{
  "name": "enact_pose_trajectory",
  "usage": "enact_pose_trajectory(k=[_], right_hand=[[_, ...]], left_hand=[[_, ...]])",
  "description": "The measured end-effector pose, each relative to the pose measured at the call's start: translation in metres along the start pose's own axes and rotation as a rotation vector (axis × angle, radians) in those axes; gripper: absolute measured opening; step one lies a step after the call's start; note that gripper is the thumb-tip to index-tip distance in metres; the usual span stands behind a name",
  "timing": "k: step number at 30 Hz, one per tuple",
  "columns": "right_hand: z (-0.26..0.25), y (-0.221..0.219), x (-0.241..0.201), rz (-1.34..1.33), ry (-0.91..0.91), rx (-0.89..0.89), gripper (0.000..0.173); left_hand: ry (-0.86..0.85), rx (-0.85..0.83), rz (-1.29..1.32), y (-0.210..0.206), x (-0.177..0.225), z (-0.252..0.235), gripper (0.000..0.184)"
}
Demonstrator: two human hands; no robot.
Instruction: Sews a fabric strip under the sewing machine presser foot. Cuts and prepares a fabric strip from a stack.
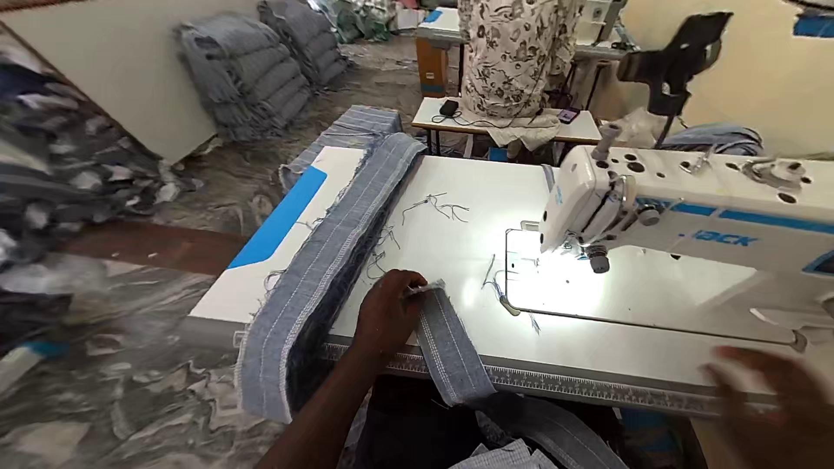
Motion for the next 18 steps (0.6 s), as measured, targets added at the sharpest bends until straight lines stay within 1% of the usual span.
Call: enact_pose_trajectory(k=[2, 3, 5, 7, 9, 10, 12, 14, 15, 16, 17, 18], right_hand=[[-0.015, -0.065, -0.082, -0.198, 0.228, -0.036, 0.036], [-0.029, -0.094, -0.118, -0.226, 0.289, -0.084, 0.040], [-0.067, -0.141, -0.165, -0.160, 0.326, -0.164, 0.050], [-0.116, -0.170, -0.193, -0.132, 0.291, -0.249, 0.063], [-0.168, -0.197, -0.214, -0.137, 0.274, -0.331, 0.084], [-0.193, -0.212, -0.223, -0.118, 0.276, -0.334, 0.095], [-0.244, -0.239, -0.237, -0.133, 0.266, -0.274, 0.119], [-0.293, -0.260, -0.249, -0.176, 0.239, -0.253, 0.132], [-0.314, -0.268, -0.255, -0.199, 0.226, -0.264, 0.133], [-0.331, -0.275, -0.261, -0.217, 0.216, -0.293, 0.131], [-0.345, -0.280, -0.265, -0.231, 0.221, -0.313, 0.124], [-0.354, -0.284, -0.269, -0.240, 0.244, -0.319, 0.111]], left_hand=[[-0.038, 0.001, 0.012, 0.003, -0.004, 0.010, 0.019], [-0.048, -0.002, 0.023, 0.003, -0.006, 0.015, 0.019], [-0.084, -0.001, 0.033, 0.000, -0.008, 0.021, 0.020], [-0.126, 0.047, 0.034, -0.001, -0.012, 0.025, 0.021], [-0.166, 0.120, 0.054, 0.000, -0.013, 0.028, 0.020], [-0.180, 0.146, 0.064, 0.001, -0.014, 0.029, 0.020], [-0.197, 0.160, 0.083, 0.002, -0.015, 0.030, 0.020], [-0.208, 0.152, 0.075, 0.001, -0.014, 0.031, 0.017], [-0.210, 0.146, 0.071, 0.001, -0.015, 0.031, 0.016], [-0.208, 0.140, 0.067, 0.000, -0.015, 0.031, 0.016], [-0.203, 0.136, 0.067, -0.001, -0.016, 0.031, 0.017], [-0.200, 0.134, 0.069, -0.001, -0.016, 0.030, 0.017]])
Point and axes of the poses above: each hand's wrist, its own z-axis away from the middle knuckle, its own y-axis out of the back of the hand, x = y × z, the point moved 7 cm from there along -z, towards the middle knuckle, and after that the axes turned 10 degrees about y, right-handed, at the moved point
